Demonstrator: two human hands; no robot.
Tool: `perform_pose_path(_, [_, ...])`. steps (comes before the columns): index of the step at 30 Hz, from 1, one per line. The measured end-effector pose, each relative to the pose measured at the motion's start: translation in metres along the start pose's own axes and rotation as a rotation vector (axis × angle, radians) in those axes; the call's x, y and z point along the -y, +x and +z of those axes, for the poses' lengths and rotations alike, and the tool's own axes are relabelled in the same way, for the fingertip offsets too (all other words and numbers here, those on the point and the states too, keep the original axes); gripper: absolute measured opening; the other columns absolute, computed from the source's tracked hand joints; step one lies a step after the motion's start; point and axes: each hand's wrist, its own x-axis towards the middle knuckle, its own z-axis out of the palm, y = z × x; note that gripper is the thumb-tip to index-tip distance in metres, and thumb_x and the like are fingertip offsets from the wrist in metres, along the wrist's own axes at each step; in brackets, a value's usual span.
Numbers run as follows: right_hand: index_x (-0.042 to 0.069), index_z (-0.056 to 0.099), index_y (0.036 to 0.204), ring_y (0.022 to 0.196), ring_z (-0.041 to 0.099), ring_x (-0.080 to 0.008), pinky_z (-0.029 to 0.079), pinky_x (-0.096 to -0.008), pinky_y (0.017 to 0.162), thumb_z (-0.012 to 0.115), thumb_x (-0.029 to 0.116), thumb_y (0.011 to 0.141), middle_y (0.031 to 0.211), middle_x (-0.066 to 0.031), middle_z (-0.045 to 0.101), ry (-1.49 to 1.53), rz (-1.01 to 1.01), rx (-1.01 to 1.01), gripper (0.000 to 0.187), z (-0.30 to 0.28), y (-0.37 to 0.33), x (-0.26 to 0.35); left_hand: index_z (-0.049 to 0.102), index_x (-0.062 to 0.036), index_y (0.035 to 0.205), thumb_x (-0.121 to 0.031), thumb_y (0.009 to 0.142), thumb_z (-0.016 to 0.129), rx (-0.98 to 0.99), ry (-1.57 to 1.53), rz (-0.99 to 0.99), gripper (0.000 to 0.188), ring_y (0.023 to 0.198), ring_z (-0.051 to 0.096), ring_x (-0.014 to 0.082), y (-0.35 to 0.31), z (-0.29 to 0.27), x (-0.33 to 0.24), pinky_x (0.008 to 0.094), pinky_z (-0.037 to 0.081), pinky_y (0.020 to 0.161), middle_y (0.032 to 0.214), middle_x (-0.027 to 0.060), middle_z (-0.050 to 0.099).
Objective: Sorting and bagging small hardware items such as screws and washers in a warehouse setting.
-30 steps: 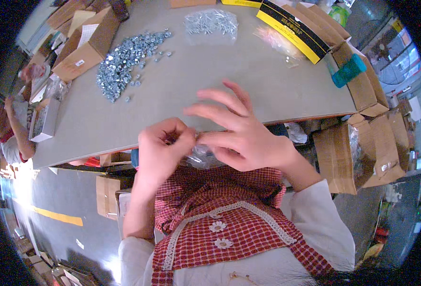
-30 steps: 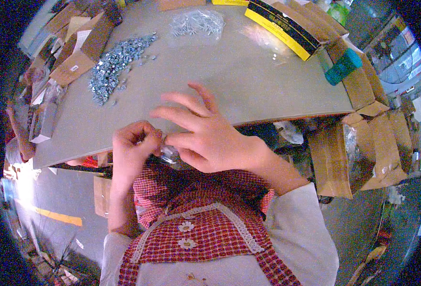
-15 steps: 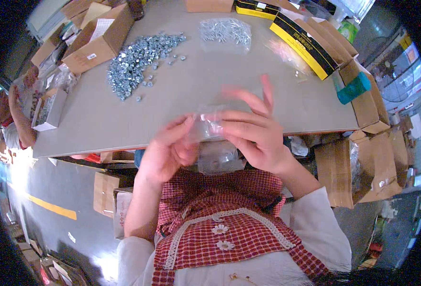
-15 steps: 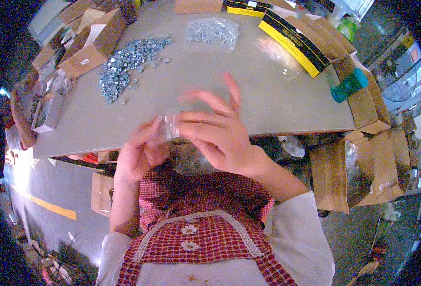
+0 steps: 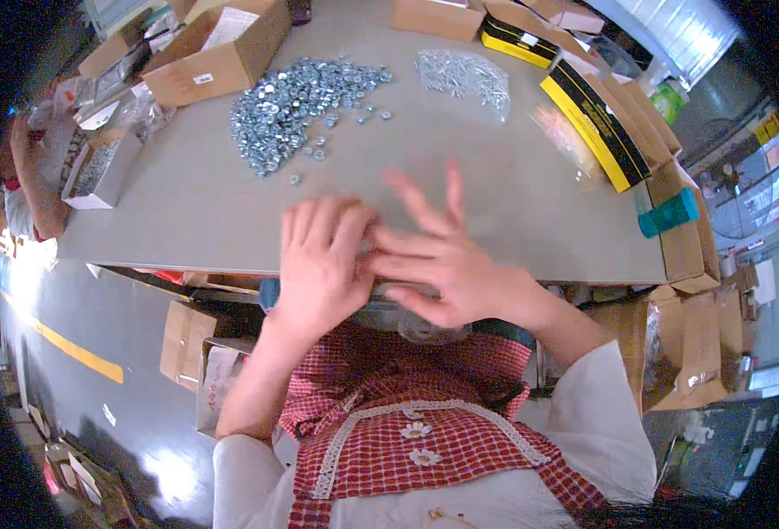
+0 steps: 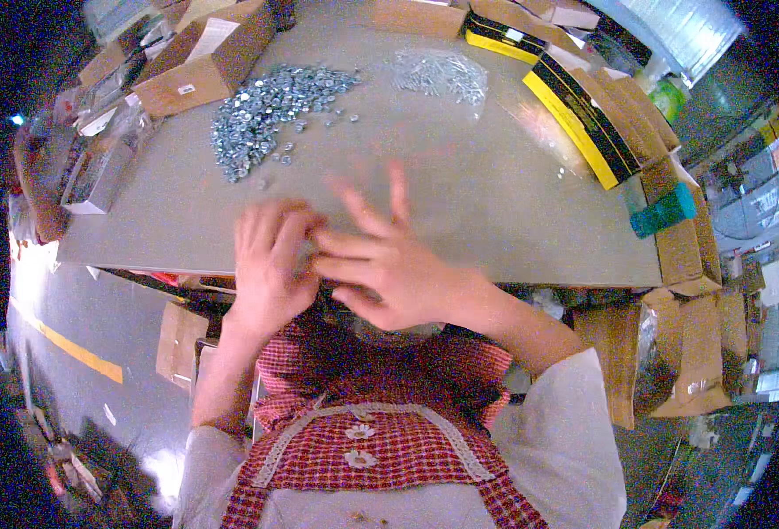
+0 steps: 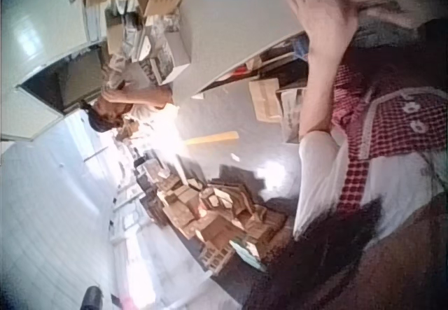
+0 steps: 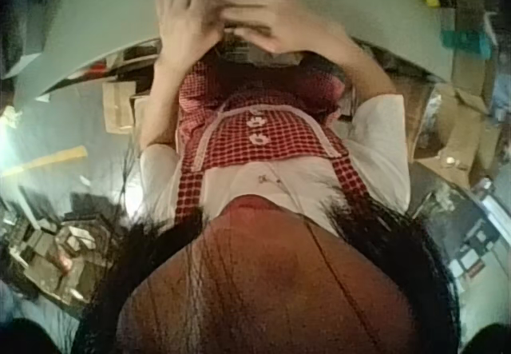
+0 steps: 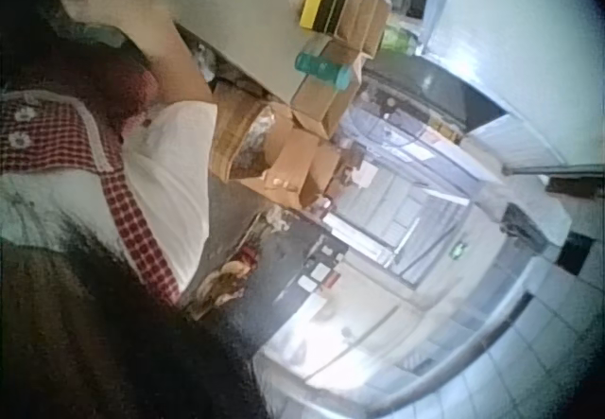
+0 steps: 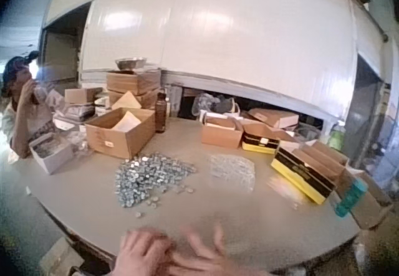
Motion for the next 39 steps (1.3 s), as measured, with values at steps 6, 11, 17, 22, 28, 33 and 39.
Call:
perform_pose_path(6, [0.005, 0.062, 0.125, 0.133, 0.046, -0.0322, 0.028, -0.0472, 0.115, 0.064, 0.018, 0.090, 0.142, -0.0155, 0.051, 0.323, 0.105, -0.104, 0.038, 0.038, 0.073, -0.102, 0.056, -0.0065, 0.083, -0.006, 0.077, 0.074, 0.009, -0.174, -0.353, 0.020, 0.076, 0.057, 0.0318, -0.039, 0.000, 0.021, 0.0423, 0.044, 0.074, 0.078, 0.0096, 0.061])
perform_pose_path(11, [0.000, 0.054, 0.132, 0.133, 0.045, -0.0344, 0.036, -0.0407, 0.111, 0.058, 0.024, 0.096, 0.146, -0.0181, 0.046, 0.051, 0.272, -0.076, 0.043, 0.086, 0.111, -0.168, 0.058, -0.0044, 0.082, -0.006, 0.077, 0.078, 0.088, -0.408, -0.471, 0.020, 0.078, 0.062, 0.0286, -0.072, -0.017, 0.004, 0.0364, 0.049, 0.072, 0.081, 0.0113, 0.062])
perform_pose_path(17, [0.000, 0.051, 0.134, 0.134, 0.044, -0.0356, 0.036, -0.0401, 0.111, 0.058, 0.024, 0.096, 0.147, -0.0177, 0.044, 0.042, 0.075, -0.017, 0.045, 0.107, 0.089, -0.177, 0.060, -0.0051, 0.083, -0.016, 0.078, 0.078, 0.453, -0.550, -0.560, 0.021, 0.079, 0.062, 0.0318, -0.138, 0.012, -0.012, 0.0405, 0.050, 0.070, 0.081, 0.0135, 0.062])
perform_pose_path(22, [0.002, 0.050, 0.136, 0.135, 0.044, -0.0309, 0.037, -0.0392, 0.110, 0.061, 0.020, 0.094, 0.148, -0.0132, 0.045, 0.276, 0.082, 0.041, 0.047, 0.082, 0.068, -0.150, 0.066, -0.0031, 0.083, -0.024, 0.077, 0.078, 0.651, -0.548, -0.640, 0.025, 0.076, 0.067, 0.0374, -0.189, 0.080, -0.018, 0.0455, 0.053, 0.069, 0.081, 0.0185, 0.067])
perform_pose_path(28, [0.006, 0.049, 0.140, 0.137, 0.041, -0.0284, 0.038, -0.0404, 0.109, 0.066, 0.023, 0.090, 0.150, -0.0109, 0.044, 0.528, 0.224, 0.060, 0.056, 0.078, 0.068, -0.145, 0.069, -0.0035, 0.087, -0.032, 0.078, 0.078, 0.497, -0.627, -0.519, 0.032, 0.075, 0.068, 0.0390, -0.192, 0.145, -0.044, 0.0467, 0.055, 0.064, 0.081, 0.0209, 0.068])
perform_pose_path(33, [0.007, 0.052, 0.136, 0.137, 0.041, -0.0295, 0.035, -0.0405, 0.113, 0.065, 0.030, 0.091, 0.148, -0.0146, 0.044, 0.352, 0.030, 0.146, 0.053, 0.060, 0.027, -0.116, 0.064, -0.0034, 0.112, -0.038, 0.078, 0.081, 0.667, -0.775, -0.597, 0.051, 0.096, 0.069, 0.0329, -0.176, 0.138, -0.058, 0.0418, 0.055, 0.083, 0.106, 0.0175, 0.070])
perform_pose_path(39, [0.006, 0.055, 0.133, 0.133, 0.046, -0.0314, 0.038, -0.0416, 0.111, 0.061, 0.027, 0.095, 0.144, -0.0151, 0.049, 0.627, -0.011, 0.232, 0.044, 0.010, -0.060, -0.025, 0.063, -0.0033, 0.115, -0.027, 0.074, 0.087, 0.523, -1.112, -0.787, 0.053, 0.103, 0.064, 0.0231, -0.157, 0.122, -0.077, 0.0379, 0.053, 0.088, 0.107, 0.0127, 0.069])
